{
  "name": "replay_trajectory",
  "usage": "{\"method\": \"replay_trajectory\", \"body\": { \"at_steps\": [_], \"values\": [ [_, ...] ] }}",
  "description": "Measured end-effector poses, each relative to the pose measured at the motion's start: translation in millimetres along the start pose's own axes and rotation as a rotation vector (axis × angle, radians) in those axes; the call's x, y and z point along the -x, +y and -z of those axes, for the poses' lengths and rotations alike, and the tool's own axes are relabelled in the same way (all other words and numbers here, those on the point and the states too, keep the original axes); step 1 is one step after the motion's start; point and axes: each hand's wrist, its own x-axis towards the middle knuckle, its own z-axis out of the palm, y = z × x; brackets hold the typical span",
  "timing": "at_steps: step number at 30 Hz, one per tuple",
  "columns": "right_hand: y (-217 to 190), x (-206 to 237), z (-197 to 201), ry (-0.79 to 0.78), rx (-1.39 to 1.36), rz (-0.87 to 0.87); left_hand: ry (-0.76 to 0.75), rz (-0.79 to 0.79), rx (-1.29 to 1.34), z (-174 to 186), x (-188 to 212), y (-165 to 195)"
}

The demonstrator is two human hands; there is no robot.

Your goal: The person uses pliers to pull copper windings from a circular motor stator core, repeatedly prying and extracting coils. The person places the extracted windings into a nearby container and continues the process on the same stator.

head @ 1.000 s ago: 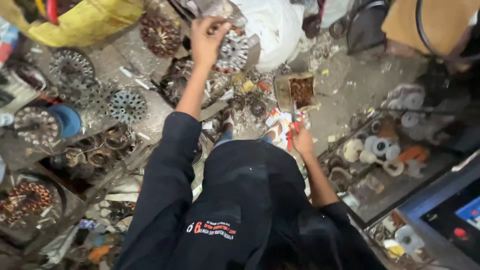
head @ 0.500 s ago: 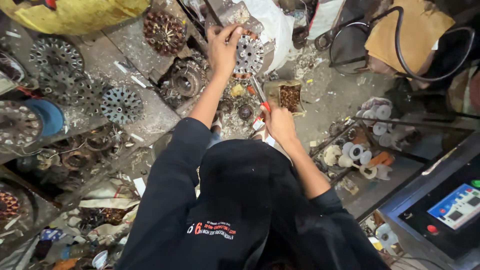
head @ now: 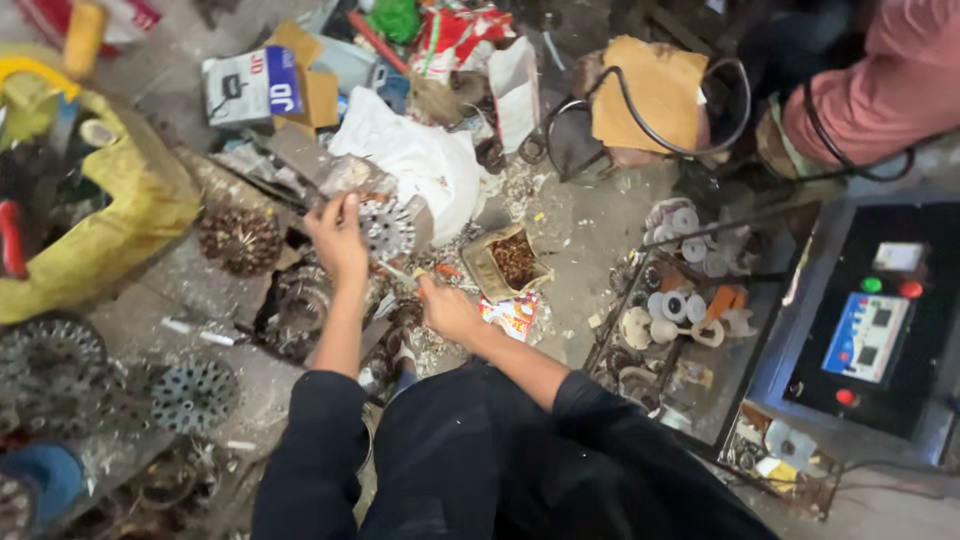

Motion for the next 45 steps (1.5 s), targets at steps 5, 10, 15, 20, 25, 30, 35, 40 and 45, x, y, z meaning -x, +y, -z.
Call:
{"method": "replay_trajectory", "body": {
  "at_steps": [5, 10, 15, 20, 25, 30, 35, 40, 45],
  "values": [
    [36, 25, 12, 0.191, -0.025, 0.325, -0.025, -0.031, 0.057, -3, -2, -13],
    [130, 68, 16, 0.34, 0.056, 0.191, -0.051, 0.044, 0.024, -5, 0, -23],
    [232, 106, 20, -0.069, 0.119, -0.517, -0.036, -0.066, 0.037, -8, -2, -26],
    [282, 151, 19, -0.438, 0.174, -0.576, -0.128, -0.067, 0.096, -7, -2, -29],
    [285, 185, 11, 0.051, -0.948, -1.007, 0.111, 0.333, 0.404, -19, 24, -15],
    [260, 188, 23, 0.108, -0.736, -0.969, 0.101, 0.16, 0.204, -14, 25, 0],
    [228, 157, 38, 0.163, -0.775, -0.891, -0.16, -0.17, 0.123, 2, -6, 0],
    [190, 112, 33, 0.531, -0.04, -0.176, -0.015, -0.188, -0.012, -16, -11, -5],
    [130, 69, 23, 0.165, -0.178, -0.066, 0.127, -0.263, 0.174, -11, -6, -20]
  ]
}}
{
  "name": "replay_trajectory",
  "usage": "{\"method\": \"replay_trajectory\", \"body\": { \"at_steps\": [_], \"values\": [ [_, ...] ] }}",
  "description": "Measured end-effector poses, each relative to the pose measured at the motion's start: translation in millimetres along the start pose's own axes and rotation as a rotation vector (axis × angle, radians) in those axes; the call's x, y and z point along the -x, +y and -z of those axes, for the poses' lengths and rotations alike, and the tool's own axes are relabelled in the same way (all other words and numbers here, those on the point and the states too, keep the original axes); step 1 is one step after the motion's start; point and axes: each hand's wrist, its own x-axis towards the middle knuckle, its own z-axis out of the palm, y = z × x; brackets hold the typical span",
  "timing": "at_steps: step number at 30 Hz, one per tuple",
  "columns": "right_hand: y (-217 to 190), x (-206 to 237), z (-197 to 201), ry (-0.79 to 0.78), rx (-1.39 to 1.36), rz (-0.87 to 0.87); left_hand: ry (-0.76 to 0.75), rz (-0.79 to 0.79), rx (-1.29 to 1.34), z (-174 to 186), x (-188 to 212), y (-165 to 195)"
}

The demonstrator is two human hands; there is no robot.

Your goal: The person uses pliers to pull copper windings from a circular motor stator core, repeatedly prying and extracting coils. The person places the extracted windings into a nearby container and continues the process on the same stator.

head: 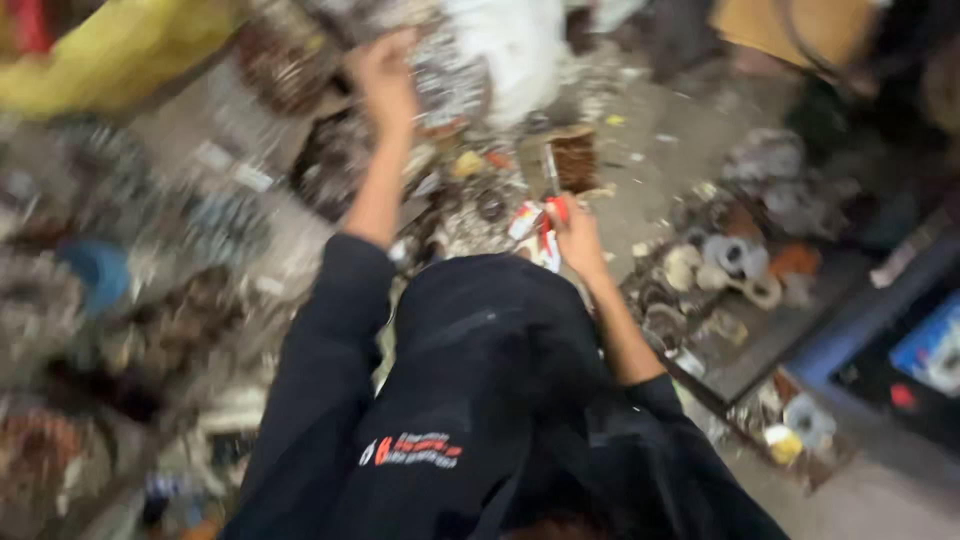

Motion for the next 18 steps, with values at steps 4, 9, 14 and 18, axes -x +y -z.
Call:
{"method": "replay_trajectory", "body": {
  "at_steps": [4, 9, 14, 18],
  "values": [
    [-57, -19, -5, -0.112, 0.237, 0.009, -0.039, 0.202, -0.207, 7, -4, 16],
    [-104, -30, 1, -0.152, 0.365, 0.025, -0.073, 0.371, -0.108, 9, -4, 29],
    [-112, -49, 8, -0.2, 0.523, 0.08, -0.049, 0.348, -0.148, 10, -1, 13],
    [-106, -71, 4, -0.235, 0.57, 0.153, -0.076, 0.382, -0.149, 6, 3, 4]
  ]
}}
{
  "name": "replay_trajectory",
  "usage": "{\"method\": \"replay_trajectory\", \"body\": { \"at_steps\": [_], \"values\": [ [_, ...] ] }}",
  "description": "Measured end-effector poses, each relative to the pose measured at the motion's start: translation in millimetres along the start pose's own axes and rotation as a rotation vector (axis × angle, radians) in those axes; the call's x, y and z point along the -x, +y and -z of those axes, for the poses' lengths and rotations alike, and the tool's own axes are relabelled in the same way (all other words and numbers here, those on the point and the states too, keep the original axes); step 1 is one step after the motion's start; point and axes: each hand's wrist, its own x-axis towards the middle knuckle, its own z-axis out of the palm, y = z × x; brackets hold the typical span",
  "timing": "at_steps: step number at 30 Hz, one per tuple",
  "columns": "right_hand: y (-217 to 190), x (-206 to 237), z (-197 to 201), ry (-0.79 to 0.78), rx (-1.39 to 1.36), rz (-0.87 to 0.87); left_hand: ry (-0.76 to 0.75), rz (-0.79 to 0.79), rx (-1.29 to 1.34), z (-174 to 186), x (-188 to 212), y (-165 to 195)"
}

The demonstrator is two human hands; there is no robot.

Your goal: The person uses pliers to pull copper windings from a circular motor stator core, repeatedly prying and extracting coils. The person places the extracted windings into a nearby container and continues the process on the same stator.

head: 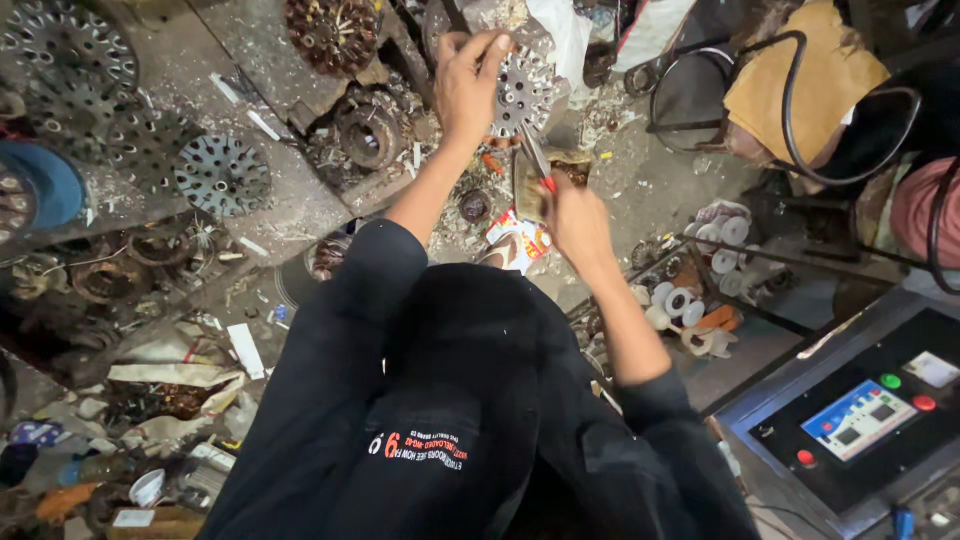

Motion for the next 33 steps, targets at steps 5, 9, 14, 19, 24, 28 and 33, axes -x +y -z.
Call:
{"method": "replay_trajectory", "body": {
  "at_steps": [5, 9, 14, 19, 24, 28, 33],
  "values": [
    [-11, -2, -5, -0.704, -2.376, -0.196, 0.048, -0.141, -0.034, 2, 7, 9],
    [-40, 0, -14, -0.231, -1.436, -0.32, -0.092, -0.089, 0.021, 8, 7, 26],
    [-46, 2, -16, -0.002, -0.383, -0.001, -0.069, -0.083, 0.095, 9, 5, 40],
    [15, 49, -50, 0.458, -0.323, 0.261, -0.123, -0.207, 0.064, 6, 8, 34],
    [110, 105, -111, 0.309, -0.467, -0.088, -0.066, -0.233, 0.079, 10, -1, 24],
    [171, 158, -144, -0.454, -0.213, -0.602, -0.051, -0.258, 0.085, 4, 9, 27],
    [178, 190, -141, -0.38, -0.378, -0.63, 0.159, -0.051, 0.202, -7, 23, 24]
  ]
}}
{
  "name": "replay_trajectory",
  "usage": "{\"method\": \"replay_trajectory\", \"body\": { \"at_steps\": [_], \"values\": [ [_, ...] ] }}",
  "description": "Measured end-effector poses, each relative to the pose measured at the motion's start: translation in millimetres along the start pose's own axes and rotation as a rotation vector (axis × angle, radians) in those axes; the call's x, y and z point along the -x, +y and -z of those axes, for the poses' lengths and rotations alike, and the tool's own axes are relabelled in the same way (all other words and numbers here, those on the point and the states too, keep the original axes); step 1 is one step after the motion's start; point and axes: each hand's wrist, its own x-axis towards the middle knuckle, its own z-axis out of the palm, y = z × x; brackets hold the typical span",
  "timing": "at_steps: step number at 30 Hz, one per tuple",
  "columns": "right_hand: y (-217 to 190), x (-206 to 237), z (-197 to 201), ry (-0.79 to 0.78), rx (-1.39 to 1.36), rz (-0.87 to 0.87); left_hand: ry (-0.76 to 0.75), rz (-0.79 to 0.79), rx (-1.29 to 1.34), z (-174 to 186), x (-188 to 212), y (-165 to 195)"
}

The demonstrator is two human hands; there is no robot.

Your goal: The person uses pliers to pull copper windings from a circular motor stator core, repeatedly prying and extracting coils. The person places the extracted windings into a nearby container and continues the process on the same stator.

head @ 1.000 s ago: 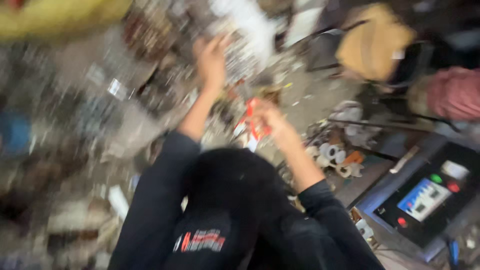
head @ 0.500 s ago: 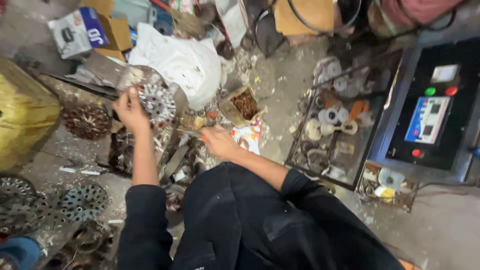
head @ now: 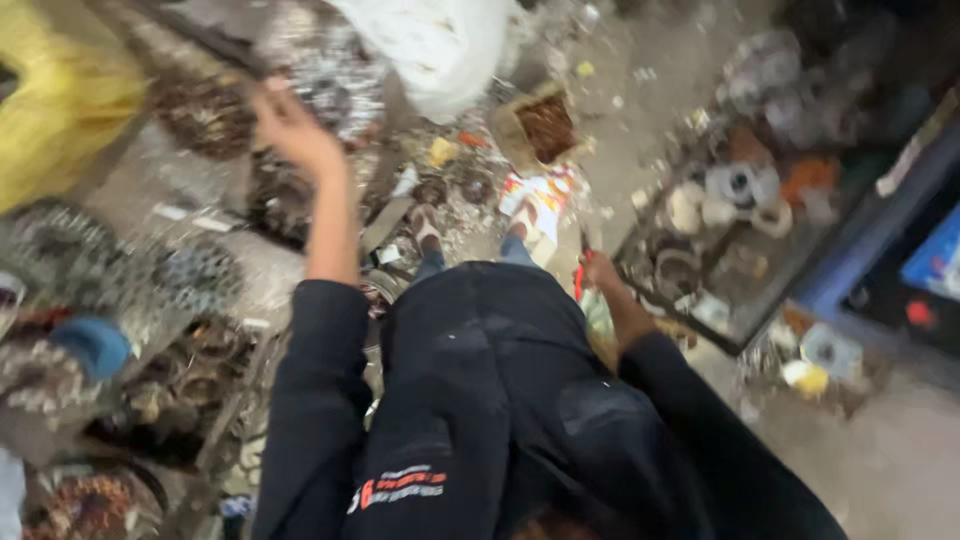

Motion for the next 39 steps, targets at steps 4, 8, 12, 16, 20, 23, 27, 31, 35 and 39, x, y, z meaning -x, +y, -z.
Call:
{"method": "replay_trajectory", "body": {
  "at_steps": [4, 8, 12, 16, 20, 23, 27, 31, 35, 39],
  "values": [
    [-64, 8, 13, 0.344, -0.307, 0.39, -0.131, -0.337, -0.189, 11, -20, 1],
    [-162, 9, 39, 0.465, -0.194, 0.76, -0.24, -0.088, -0.141, 15, -34, 5],
    [-238, 20, 61, 0.37, 0.0, 0.609, -0.209, -0.126, -0.091, 12, -29, 5],
    [-267, 39, 75, 0.421, 0.117, 0.655, -0.199, -0.116, -0.077, 12, -28, -2],
    [-277, 49, 86, 0.402, 0.259, 0.589, -0.177, -0.113, -0.116, 11, -32, -10],
    [-281, 53, 94, 0.383, 0.307, 0.568, -0.174, -0.118, -0.186, 9, -31, -11],
    [-281, 56, 103, 0.361, 0.313, 0.571, -0.188, -0.05, -0.159, 6, -29, -10],
    [-278, 54, 106, 0.379, 0.33, 0.591, -0.189, -0.072, -0.247, 6, -29, -9],
    [-282, 38, 101, 0.376, 0.355, 0.609, -0.23, -0.061, -0.319, 7, -28, -14],
    [-290, 11, 90, 0.197, 0.052, 0.653, -0.259, -0.246, -0.386, 9, -18, -18]
  ]
}}
